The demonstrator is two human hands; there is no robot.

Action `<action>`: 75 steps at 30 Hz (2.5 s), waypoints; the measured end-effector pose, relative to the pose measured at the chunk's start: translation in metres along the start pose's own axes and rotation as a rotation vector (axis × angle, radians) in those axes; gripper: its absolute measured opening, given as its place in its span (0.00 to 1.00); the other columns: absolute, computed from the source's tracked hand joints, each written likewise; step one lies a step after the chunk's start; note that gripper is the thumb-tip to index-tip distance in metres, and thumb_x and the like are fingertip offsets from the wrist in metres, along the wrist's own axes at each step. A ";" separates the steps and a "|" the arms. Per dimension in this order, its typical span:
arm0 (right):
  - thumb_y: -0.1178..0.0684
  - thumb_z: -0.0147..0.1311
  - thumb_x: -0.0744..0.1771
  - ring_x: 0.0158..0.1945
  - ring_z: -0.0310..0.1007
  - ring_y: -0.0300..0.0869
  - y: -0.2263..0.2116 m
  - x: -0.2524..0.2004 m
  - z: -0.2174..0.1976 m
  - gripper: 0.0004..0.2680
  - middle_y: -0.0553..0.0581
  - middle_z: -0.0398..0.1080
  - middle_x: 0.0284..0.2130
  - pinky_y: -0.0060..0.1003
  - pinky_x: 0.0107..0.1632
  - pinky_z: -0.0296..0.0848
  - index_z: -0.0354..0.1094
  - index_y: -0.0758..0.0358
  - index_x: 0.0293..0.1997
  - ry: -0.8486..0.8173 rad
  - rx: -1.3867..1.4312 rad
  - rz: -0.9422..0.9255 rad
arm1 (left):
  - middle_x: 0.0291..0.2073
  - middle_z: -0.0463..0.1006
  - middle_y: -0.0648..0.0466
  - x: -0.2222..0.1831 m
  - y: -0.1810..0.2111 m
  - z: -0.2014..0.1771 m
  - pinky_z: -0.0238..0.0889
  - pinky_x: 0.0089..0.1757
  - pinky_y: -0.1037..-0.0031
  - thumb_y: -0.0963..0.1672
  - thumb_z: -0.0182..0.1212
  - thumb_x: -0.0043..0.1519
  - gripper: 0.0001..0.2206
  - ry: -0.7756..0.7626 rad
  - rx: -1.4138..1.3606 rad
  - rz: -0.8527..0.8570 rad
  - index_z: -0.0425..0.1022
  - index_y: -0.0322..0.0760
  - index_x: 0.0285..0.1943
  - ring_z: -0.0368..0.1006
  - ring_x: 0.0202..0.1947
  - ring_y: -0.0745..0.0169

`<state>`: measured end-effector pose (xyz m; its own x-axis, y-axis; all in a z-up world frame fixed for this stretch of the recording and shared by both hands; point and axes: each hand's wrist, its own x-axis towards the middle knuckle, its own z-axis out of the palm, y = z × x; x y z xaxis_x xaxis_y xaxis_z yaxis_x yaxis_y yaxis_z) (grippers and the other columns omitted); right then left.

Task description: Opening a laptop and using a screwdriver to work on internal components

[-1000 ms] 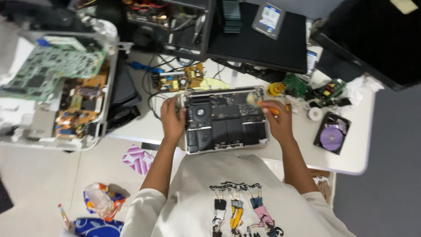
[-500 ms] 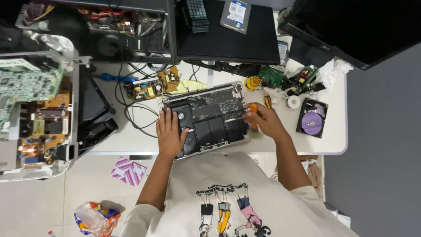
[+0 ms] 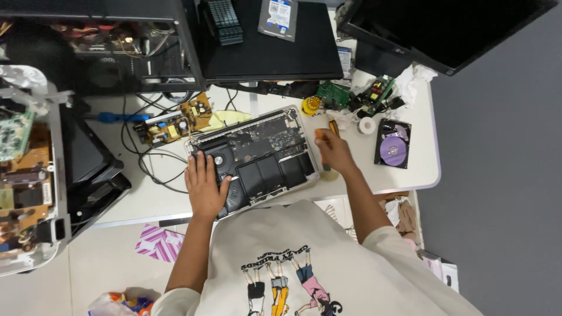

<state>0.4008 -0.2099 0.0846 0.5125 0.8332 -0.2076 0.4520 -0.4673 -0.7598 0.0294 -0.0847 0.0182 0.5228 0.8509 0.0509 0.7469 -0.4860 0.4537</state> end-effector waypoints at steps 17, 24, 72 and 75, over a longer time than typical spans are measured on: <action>0.53 0.52 0.68 0.55 0.72 0.52 0.063 -0.002 -0.005 0.05 0.48 0.70 0.49 0.46 0.57 0.72 0.70 0.43 0.45 0.107 -0.501 0.124 | 0.77 0.48 0.36 -0.048 -0.011 0.000 0.26 0.69 0.41 0.61 0.54 0.59 0.41 0.003 0.092 0.055 0.58 0.35 0.76 0.36 0.78 0.30; 0.64 0.59 0.68 0.45 0.73 0.48 -0.038 -0.013 0.026 0.22 0.60 0.64 0.45 0.39 0.43 0.82 0.48 0.65 0.65 0.376 0.291 -0.114 | 0.78 0.34 0.33 -0.064 -0.015 -0.004 0.20 0.68 0.40 0.65 0.56 0.55 0.51 -0.158 -0.027 -0.023 0.44 0.32 0.79 0.26 0.77 0.31; 0.65 0.68 0.58 0.36 0.79 0.51 -0.070 0.083 0.160 0.12 0.67 0.77 0.32 0.43 0.39 0.79 0.72 0.68 0.42 -0.734 0.029 -0.056 | 0.79 0.27 0.42 -0.057 -0.004 -0.021 0.17 0.67 0.37 0.63 0.67 0.50 0.56 -0.294 -0.122 -0.146 0.38 0.41 0.81 0.18 0.77 0.37; 0.66 0.66 0.59 0.32 0.80 0.47 -0.069 0.091 0.162 0.15 0.69 0.76 0.32 0.38 0.36 0.82 0.68 0.71 0.48 -0.781 0.112 0.059 | 0.79 0.27 0.42 -0.056 -0.005 -0.020 0.17 0.68 0.37 0.64 0.66 0.50 0.56 -0.315 -0.107 -0.159 0.38 0.40 0.81 0.18 0.77 0.37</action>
<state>0.2982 -0.0542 0.0185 -0.1465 0.7933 -0.5910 0.3429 -0.5197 -0.7825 -0.0116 -0.1256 0.0304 0.5171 0.8028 -0.2966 0.7904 -0.3149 0.5255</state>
